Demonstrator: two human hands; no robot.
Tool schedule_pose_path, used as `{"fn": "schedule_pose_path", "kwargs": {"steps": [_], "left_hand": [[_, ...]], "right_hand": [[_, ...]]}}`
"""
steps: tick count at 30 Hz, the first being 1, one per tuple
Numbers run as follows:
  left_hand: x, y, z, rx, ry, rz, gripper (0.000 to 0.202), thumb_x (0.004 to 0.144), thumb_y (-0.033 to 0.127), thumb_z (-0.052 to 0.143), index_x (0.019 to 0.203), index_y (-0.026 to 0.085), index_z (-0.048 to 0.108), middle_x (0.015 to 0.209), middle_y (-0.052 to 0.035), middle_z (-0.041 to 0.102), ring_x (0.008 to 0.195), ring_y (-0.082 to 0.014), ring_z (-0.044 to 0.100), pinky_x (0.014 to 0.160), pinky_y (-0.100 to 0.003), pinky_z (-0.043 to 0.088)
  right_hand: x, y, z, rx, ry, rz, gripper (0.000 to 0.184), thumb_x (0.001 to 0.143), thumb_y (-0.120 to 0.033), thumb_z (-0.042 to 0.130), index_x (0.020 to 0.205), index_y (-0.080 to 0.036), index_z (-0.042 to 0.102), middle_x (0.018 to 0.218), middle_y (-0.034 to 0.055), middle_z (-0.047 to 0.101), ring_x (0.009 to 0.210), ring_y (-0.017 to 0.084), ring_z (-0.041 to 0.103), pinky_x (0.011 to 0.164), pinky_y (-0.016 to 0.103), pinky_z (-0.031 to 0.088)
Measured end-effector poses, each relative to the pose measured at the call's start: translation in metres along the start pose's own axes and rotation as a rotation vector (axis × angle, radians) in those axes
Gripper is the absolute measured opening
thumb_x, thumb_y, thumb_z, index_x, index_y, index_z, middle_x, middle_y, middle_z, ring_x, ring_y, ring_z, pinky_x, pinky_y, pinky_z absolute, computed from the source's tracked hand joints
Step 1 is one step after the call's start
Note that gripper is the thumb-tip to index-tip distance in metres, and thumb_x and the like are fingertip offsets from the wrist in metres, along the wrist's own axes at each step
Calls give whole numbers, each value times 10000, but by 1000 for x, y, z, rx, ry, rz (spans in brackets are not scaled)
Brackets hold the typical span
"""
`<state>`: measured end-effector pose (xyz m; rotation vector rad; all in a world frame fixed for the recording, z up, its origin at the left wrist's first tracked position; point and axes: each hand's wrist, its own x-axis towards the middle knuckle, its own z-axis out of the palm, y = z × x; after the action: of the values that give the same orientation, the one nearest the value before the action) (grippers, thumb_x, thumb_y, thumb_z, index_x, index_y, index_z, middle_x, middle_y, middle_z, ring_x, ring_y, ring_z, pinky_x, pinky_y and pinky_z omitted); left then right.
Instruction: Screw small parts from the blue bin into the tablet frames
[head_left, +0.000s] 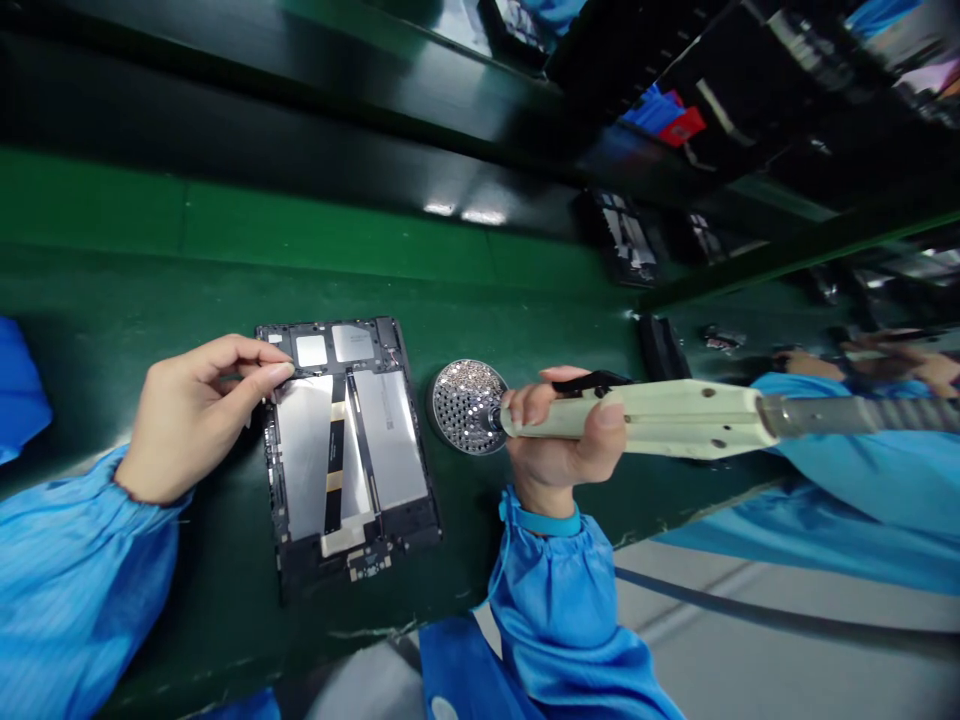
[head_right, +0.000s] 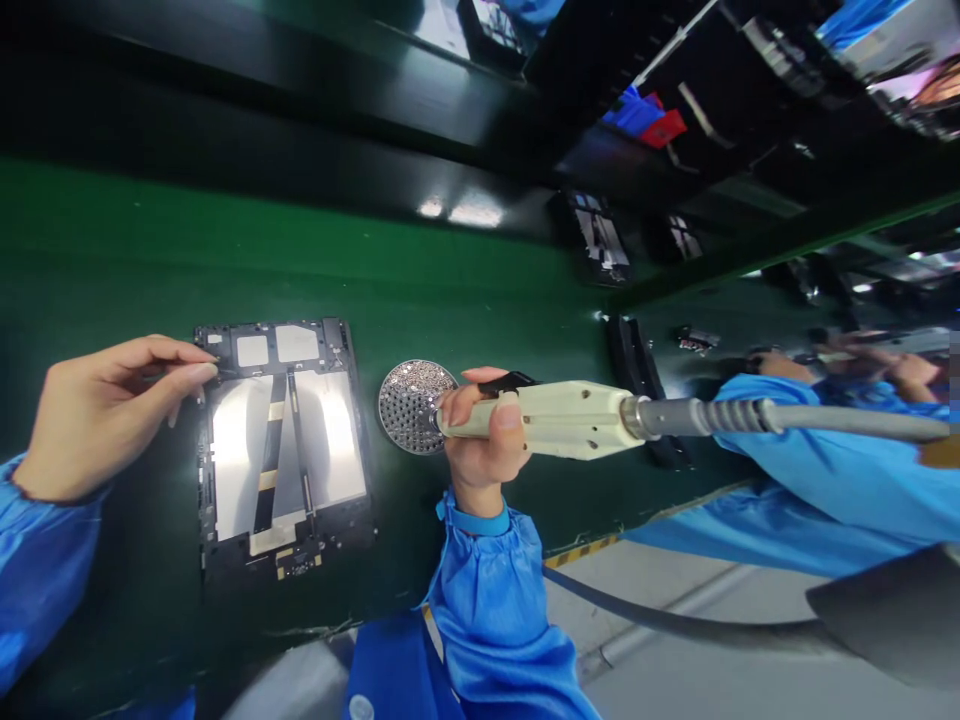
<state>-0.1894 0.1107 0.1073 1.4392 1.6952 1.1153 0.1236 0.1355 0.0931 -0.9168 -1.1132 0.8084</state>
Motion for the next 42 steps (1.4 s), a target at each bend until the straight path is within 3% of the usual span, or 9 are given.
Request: {"fn": "schedule_pose_path", "kwargs": {"steps": [4,8,12,15,20,26,31,37,42], "left_hand": [[11,-4,0,-4,8,-30,182,801,373,744,841,204,795,686,13,701,588,-118,577,640,-239,513],[27,-14,4,-98,-2,-141,162,821,329,734,836,176,787,639,-3,685,578,-133,590,603,-239,495],[41,-27,8,-183,16,-201,119,825,263,759,821,146,778,590,5,647,514,-109,522,567,-232,463],[47,-35,11,-179,-1,-196,85,840,211,751,801,139,773,569,17,626,506,-100,498,572,-227,452],[52,-43,18,-86,-53,-172,94,871,185,744,793,145,777,604,12,656,558,-118,547,625,-242,461],[54,-51,23,1,-23,-73,73,871,184,752,828,152,801,856,-45,763,707,-142,642,703,-253,479],[54,-57,25,-15,-56,-21,86,879,205,739,851,158,805,782,-23,738,677,-139,613,694,-247,464],[53,-57,29,-30,-74,-22,111,881,162,705,802,163,783,770,-13,752,701,-149,641,692,-242,458],[53,-53,29,0,-84,-42,146,897,144,673,834,171,802,802,-22,775,715,-160,661,702,-246,469]], "right_hand": [[1,-4,1,15,26,16,452,807,-645,679,964,-226,749,452,-83,432,354,121,394,424,293,397],[6,-27,8,9,47,34,519,747,-698,704,973,-238,789,425,-84,409,344,126,349,415,312,354],[11,-57,33,-15,-15,109,561,629,-770,819,943,-306,813,427,-58,412,393,147,356,456,371,338],[11,-66,61,67,-111,183,527,597,-762,873,887,-332,778,439,-49,439,411,150,387,471,381,358],[9,-46,108,141,-214,186,635,646,-835,811,901,-274,654,480,-87,490,405,146,464,487,352,476],[17,-18,169,176,-229,156,657,706,-811,781,953,-219,643,503,-90,554,430,138,543,543,336,568],[21,0,214,169,-226,127,512,809,-745,720,934,-249,694,517,-79,536,459,142,540,587,358,586],[16,13,229,165,-259,82,432,928,-683,590,815,-270,650,477,-83,408,373,125,434,439,311,428],[15,23,227,155,-271,57,412,949,-651,568,799,-278,655,478,-77,421,365,125,433,421,320,423]]}}
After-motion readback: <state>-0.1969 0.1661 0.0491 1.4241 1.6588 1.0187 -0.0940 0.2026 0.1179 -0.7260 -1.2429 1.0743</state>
